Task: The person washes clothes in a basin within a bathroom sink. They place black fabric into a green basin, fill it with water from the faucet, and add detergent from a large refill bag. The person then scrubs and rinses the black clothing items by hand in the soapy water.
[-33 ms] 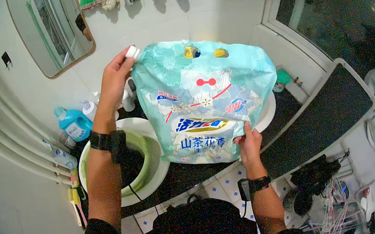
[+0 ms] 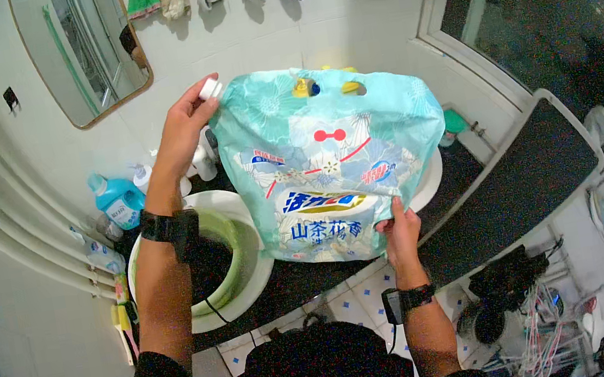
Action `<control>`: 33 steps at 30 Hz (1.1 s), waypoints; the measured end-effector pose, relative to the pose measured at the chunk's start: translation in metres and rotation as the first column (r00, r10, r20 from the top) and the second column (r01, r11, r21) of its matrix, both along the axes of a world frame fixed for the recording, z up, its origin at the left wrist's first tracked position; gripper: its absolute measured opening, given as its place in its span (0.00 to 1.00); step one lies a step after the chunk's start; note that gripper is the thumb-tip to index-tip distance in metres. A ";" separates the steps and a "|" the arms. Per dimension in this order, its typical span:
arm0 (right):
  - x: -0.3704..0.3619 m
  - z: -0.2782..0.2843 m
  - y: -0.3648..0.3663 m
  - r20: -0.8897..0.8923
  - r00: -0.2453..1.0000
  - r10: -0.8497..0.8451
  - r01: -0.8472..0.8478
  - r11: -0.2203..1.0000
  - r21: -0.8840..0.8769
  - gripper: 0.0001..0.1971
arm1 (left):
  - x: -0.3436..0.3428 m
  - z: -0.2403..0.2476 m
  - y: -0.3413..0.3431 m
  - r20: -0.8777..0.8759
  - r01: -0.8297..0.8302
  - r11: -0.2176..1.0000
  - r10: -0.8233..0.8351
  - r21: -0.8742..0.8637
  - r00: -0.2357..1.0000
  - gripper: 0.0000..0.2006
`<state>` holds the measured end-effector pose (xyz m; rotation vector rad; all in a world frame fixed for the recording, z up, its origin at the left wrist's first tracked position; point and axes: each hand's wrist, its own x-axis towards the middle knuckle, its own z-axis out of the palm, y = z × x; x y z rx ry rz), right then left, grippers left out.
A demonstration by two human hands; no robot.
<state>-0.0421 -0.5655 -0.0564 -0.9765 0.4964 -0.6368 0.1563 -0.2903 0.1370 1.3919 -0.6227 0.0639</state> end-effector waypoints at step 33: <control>-0.185 0.025 0.082 0.012 0.618 -0.786 0.590 0.453 -0.668 0.14 | 0.027 0.012 -0.014 -0.469 0.448 0.477 -0.082 0.756 0.879 0.18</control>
